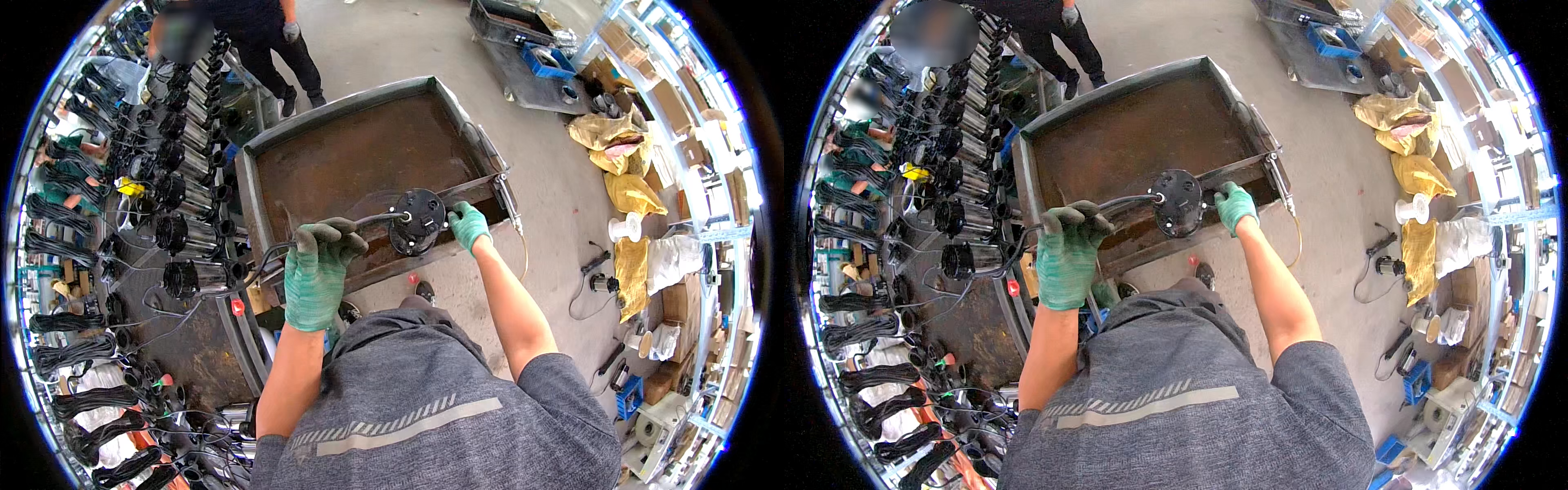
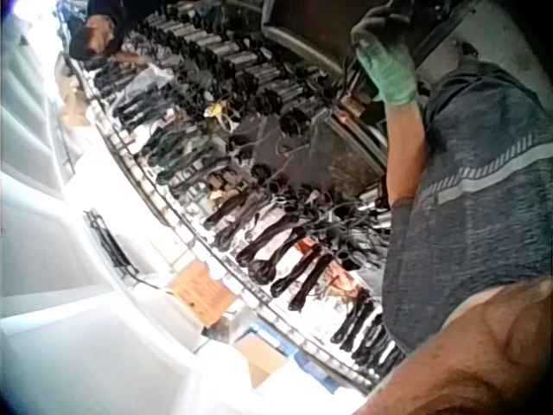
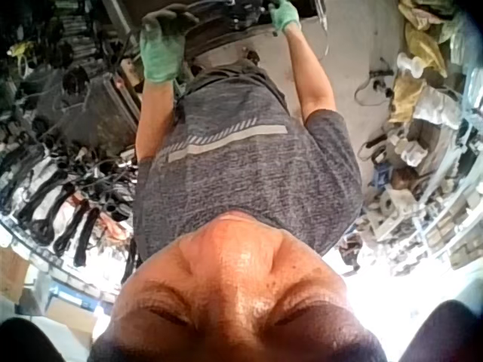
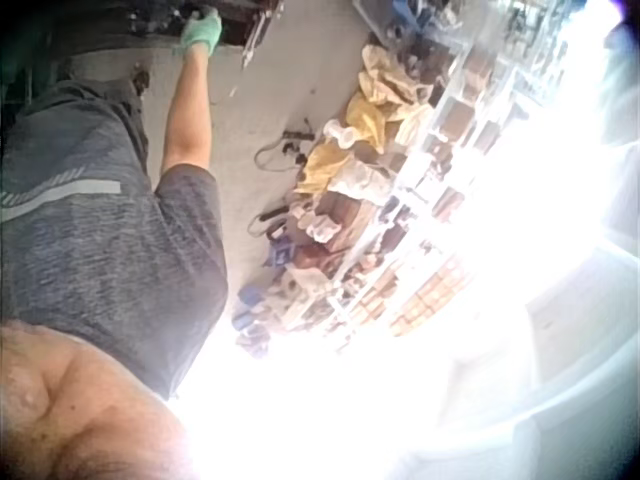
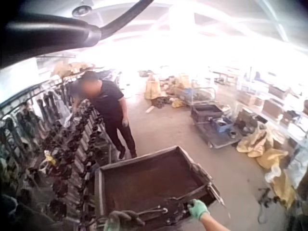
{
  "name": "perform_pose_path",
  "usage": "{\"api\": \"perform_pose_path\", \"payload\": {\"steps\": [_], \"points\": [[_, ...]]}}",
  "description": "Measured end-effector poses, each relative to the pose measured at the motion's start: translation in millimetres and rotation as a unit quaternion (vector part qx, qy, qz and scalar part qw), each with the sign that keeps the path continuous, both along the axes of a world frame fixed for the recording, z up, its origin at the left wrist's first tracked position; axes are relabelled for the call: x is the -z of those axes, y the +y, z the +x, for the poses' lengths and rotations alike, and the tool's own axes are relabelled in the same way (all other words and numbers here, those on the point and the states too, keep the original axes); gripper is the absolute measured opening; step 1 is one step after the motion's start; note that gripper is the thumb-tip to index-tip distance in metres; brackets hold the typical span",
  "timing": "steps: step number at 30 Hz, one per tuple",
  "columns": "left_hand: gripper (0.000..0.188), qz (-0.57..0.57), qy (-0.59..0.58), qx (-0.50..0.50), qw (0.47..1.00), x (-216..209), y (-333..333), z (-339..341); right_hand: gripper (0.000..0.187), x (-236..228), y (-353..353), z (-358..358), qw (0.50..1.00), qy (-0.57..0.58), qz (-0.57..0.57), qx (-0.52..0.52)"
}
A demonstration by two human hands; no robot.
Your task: The person repeatedly picks up cylindrical water pumps from a rack, submerges them into a water-filled metal tray, and then removes them. This cycle is performed multiple times with different units in a workshop setting.
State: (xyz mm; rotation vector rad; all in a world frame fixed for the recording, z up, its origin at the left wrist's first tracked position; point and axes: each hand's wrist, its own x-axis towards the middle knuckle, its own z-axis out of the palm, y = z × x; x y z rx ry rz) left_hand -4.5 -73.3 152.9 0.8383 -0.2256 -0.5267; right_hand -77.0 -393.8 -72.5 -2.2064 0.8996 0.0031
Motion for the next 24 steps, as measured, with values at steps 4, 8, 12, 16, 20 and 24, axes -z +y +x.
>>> {"api": "perform_pose_path", "payload": {"steps": [4,8,12,16,20,24], "points": [[0.04,-0.01,0.016,-0.047,0.999,9,14,2,0.038,38,-19,3,0.992,-0.033,0.115,0.035],[0.037,0.002,0.077,-0.23,0.97,35,83,17,0.04,-9,4,2,0.995,-0.056,0.083,-0.003],[0.041,0.158,0.017,-0.3,0.941,92,154,23,0.039,-118,96,6,0.992,-0.04,0.063,-0.098],[0.045,0.269,-0.007,-0.298,0.916,111,150,21,0.041,-131,144,18,0.985,-0.065,-0.004,-0.16],[0.049,0.198,-0.039,-0.278,0.939,64,150,21,0.04,-94,108,6,0.985,-0.127,0.042,-0.106],[0.05,0.093,0.004,-0.158,0.983,9,118,-4,0.026,-52,47,-13,0.98,-0.117,-0.104,-0.12]]}}
